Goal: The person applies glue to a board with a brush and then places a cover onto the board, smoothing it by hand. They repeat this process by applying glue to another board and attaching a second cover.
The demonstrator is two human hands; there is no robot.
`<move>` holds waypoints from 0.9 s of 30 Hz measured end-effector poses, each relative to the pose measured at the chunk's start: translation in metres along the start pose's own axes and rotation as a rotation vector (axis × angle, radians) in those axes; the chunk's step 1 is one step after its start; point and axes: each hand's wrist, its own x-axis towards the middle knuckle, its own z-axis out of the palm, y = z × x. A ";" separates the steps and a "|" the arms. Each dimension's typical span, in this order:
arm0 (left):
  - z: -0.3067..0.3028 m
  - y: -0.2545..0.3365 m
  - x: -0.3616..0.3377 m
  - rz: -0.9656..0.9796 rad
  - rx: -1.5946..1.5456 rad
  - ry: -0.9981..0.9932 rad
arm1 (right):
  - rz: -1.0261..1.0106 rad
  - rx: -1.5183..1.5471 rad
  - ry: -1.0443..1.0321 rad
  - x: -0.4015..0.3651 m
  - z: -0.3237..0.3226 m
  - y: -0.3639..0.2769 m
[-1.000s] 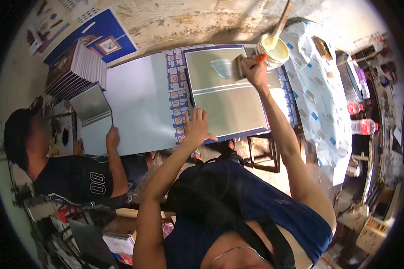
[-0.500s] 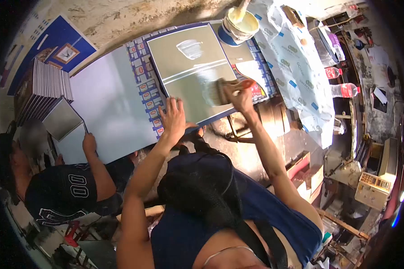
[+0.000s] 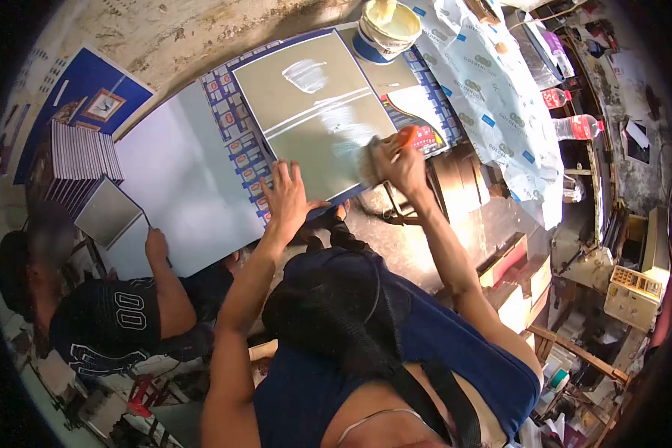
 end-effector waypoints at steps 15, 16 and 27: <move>0.001 0.001 0.001 -0.008 -0.054 0.014 | -0.079 -0.098 -0.063 0.108 0.001 -0.022; -0.002 0.001 0.002 -0.014 -0.052 0.011 | -0.060 -0.115 -0.047 0.118 -0.013 -0.013; 0.006 0.006 -0.003 -0.141 -0.108 -0.001 | 0.112 1.038 0.414 0.318 -0.091 0.154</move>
